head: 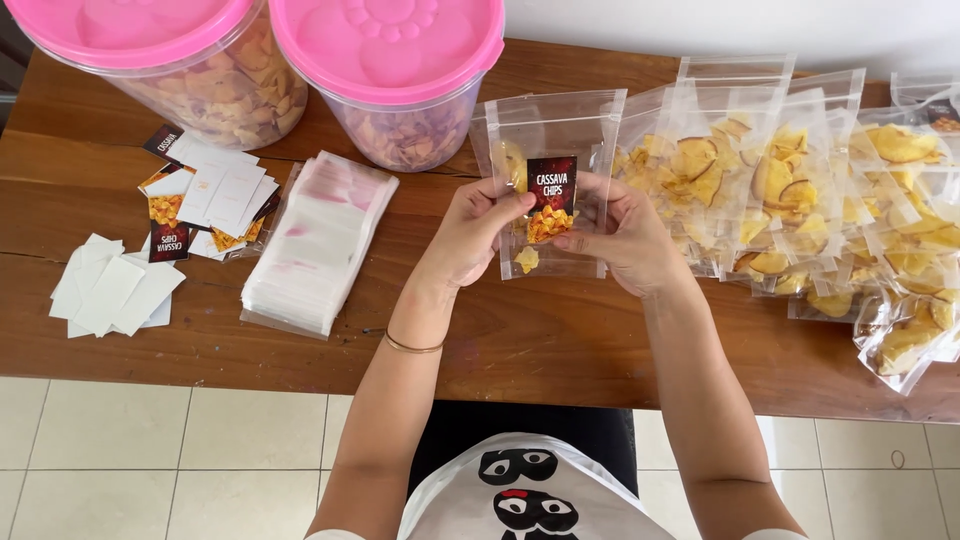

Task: The person picks up adhesive labels and attaches them to clear plastic bags containing yellow chips, then stacks the bags on a wooden table.

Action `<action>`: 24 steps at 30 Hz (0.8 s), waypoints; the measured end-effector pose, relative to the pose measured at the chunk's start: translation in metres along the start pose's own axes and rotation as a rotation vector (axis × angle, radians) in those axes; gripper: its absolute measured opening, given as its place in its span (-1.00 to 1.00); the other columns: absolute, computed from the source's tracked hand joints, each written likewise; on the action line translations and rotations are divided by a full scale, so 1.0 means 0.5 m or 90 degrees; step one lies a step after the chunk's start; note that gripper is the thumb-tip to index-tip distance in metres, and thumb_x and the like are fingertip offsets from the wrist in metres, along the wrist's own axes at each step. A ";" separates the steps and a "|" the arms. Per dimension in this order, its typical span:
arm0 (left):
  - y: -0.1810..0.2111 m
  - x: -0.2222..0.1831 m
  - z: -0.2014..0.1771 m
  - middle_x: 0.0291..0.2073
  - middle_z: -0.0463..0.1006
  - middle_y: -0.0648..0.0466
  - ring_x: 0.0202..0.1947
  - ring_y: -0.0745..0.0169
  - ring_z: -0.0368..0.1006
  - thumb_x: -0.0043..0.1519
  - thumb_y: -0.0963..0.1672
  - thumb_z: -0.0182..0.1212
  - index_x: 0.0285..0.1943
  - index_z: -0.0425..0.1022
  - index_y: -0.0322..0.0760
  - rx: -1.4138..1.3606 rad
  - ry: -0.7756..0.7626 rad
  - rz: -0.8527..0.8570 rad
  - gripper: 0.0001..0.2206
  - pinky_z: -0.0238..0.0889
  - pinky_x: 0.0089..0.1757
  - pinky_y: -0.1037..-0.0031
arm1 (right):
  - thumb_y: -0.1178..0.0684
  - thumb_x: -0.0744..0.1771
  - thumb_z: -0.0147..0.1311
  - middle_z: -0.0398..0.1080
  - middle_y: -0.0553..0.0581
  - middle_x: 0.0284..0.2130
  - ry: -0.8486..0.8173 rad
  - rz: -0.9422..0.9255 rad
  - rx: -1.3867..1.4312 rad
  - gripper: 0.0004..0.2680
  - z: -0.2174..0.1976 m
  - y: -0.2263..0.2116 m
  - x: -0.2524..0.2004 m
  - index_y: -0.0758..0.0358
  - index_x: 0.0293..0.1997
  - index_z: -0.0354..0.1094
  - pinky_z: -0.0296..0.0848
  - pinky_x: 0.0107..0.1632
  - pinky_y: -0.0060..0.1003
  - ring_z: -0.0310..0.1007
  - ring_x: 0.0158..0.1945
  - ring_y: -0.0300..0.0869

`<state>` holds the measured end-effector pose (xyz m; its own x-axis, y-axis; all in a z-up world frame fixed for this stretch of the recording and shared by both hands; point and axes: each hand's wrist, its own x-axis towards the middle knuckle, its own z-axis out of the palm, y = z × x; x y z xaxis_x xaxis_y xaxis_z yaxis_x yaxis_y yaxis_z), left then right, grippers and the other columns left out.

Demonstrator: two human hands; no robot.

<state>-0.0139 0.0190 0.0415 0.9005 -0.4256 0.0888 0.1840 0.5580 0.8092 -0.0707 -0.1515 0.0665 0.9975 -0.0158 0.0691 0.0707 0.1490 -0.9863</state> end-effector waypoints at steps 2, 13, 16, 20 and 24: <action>-0.025 0.011 -0.018 -0.46 0.62 0.07 -0.38 0.52 0.49 0.22 -0.15 0.45 -0.13 0.65 -0.40 0.005 0.004 0.008 -0.82 0.48 -0.19 0.58 | 0.42 0.13 0.39 0.46 0.14 -0.12 -0.001 -0.001 0.013 -0.49 -0.001 0.004 -0.006 0.45 0.20 0.36 0.55 -0.07 -0.52 0.49 -0.04 -0.28; -0.012 0.002 -0.022 -0.34 0.65 0.03 -0.32 0.45 0.57 0.15 -0.23 0.49 -0.08 0.62 -0.38 0.012 -0.040 0.029 -0.80 0.49 -0.20 0.55 | 0.40 0.22 0.32 0.44 0.15 -0.18 0.039 -0.020 0.072 -0.57 -0.002 0.025 0.020 0.53 0.22 0.35 0.59 -0.16 -0.52 0.42 -0.24 -0.39; -0.008 -0.003 -0.029 -0.30 0.65 -0.03 -0.31 0.32 0.58 0.07 -0.28 0.50 -0.05 0.61 -0.39 0.001 -0.071 0.023 -0.72 0.50 -0.18 0.48 | 0.35 0.25 0.29 0.43 0.11 -0.26 0.078 -0.009 0.062 -0.68 0.011 0.008 0.025 0.48 0.13 0.43 0.55 -0.21 -0.55 0.42 -0.28 -0.40; 0.023 -0.007 -0.003 -0.46 0.59 0.04 -0.44 0.32 0.54 -0.12 -0.23 0.64 -0.19 0.60 -0.38 0.127 -0.056 0.002 -0.65 0.48 -0.37 0.52 | 0.08 0.32 0.35 0.34 0.02 -0.58 0.142 -0.017 -0.145 -0.86 0.019 -0.001 0.047 0.30 -0.29 0.46 0.27 -0.48 -0.52 0.30 -0.53 -0.37; 0.011 0.001 -0.001 -0.55 0.59 -0.03 -0.50 0.26 0.57 -0.19 -0.25 0.67 -0.25 0.58 -0.45 0.211 -0.043 -0.039 -0.62 0.46 -0.44 0.50 | -0.26 0.40 0.07 0.40 0.12 -0.70 0.255 0.049 -0.194 -0.64 -0.066 0.119 0.072 0.20 -0.46 0.51 0.36 -0.66 -0.37 0.43 -0.66 -0.23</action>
<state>-0.0121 0.0223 0.0458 0.8618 -0.5033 0.0628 0.0897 0.2731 0.9578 -0.0307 -0.1759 0.0055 0.9151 -0.4031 -0.0095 -0.0674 -0.1296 -0.9893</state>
